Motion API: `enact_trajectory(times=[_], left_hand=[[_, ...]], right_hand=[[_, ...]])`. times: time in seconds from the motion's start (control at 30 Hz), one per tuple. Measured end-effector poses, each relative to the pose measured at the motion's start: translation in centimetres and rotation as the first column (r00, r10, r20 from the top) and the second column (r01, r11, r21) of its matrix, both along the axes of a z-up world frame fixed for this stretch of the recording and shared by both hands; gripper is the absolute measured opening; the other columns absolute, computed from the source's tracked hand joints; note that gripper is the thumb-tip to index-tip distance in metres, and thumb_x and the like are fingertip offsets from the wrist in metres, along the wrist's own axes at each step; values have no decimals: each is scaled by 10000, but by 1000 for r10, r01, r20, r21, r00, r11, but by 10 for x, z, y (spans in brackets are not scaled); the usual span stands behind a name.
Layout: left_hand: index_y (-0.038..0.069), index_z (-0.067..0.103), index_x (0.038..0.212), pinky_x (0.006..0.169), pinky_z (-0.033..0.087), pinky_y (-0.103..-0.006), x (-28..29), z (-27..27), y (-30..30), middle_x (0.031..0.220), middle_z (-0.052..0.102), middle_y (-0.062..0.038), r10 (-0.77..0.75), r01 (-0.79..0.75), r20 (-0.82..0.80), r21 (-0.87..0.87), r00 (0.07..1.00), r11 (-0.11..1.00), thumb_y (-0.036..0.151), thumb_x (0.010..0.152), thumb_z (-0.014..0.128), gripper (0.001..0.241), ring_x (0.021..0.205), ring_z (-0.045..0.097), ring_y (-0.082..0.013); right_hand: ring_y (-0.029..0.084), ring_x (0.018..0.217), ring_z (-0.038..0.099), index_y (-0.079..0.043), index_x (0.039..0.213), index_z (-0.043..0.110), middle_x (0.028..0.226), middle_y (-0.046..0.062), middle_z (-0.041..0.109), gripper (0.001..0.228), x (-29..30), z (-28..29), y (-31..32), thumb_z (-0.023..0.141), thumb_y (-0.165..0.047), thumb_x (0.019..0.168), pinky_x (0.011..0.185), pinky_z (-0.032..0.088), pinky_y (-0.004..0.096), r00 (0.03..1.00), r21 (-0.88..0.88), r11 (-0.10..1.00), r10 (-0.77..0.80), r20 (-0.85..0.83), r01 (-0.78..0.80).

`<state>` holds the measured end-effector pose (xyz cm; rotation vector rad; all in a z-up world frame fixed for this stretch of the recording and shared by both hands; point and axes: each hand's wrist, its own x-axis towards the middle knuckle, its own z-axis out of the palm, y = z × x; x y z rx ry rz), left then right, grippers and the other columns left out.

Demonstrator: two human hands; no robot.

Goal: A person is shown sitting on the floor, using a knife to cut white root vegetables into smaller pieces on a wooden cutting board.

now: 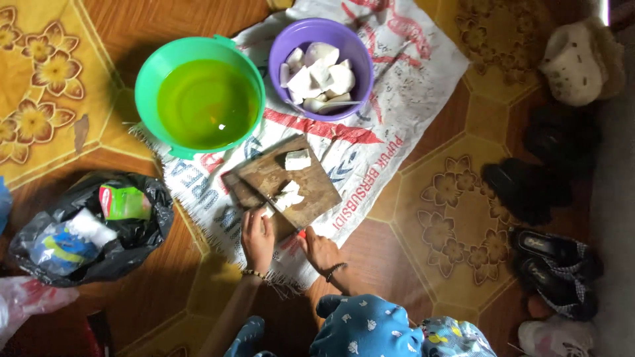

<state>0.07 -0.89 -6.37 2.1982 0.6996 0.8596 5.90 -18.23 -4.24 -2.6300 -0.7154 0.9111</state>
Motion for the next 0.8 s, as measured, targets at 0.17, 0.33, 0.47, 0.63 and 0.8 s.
enact_trajectory(times=[0.17, 0.33, 0.47, 0.63, 0.8], left_hand=[[106, 678, 1040, 772, 566, -406, 2, 41, -3, 904, 657, -92, 26, -25, 40, -28, 999, 999, 5, 916, 680, 160, 844, 688, -327], [111, 689, 1047, 799, 565, -399, 3, 49, 0, 941, 673, -91, 33, -32, 41, -15, 999, 999, 4, 904, 690, 179, 890, 691, -315], [87, 676, 1019, 809, 562, -399, 4, 42, 2, 936, 662, -100, 14, -12, 30, -40, 999, 999, -13, 898, 692, 158, 905, 689, -325], [62, 672, 1004, 819, 560, -400, 2, 56, 1, 946, 659, -120, -9, 10, 9, -51, 1000, 999, -18, 913, 690, 123, 905, 685, -333], [72, 666, 997, 819, 559, -371, 3, 62, 3, 953, 661, -75, -43, 40, -21, -127, 999, 991, -22, 946, 647, 109, 894, 688, -276]], right_hand=[[442, 875, 744, -161, 1156, 497, 884, 249, 735, 435, -14, 17, -11, 350, -558, 1055, 815, 593, 555, 999, 27, 999, 35, 0, -35], [418, 858, 753, -160, 1156, 497, 855, 229, 741, 406, -17, 43, -10, 361, -529, 1055, 794, 600, 544, 997, 27, 997, 73, -31, -72], [389, 844, 759, -203, 1063, 487, 829, 184, 747, 427, -18, 53, -6, 307, -590, 1048, 788, 609, 515, 997, -43, 996, 72, -24, -73], [391, 873, 762, -205, 1053, 494, 841, 186, 749, 407, -22, 68, 1, 302, -563, 1058, 801, 600, 512, 997, -84, 995, 56, -47, -59], [384, 914, 758, -224, 1067, 496, 855, 170, 751, 421, -17, 29, -1, 298, -595, 1039, 825, 583, 532, 996, -102, 993, 43, -83, -51]])
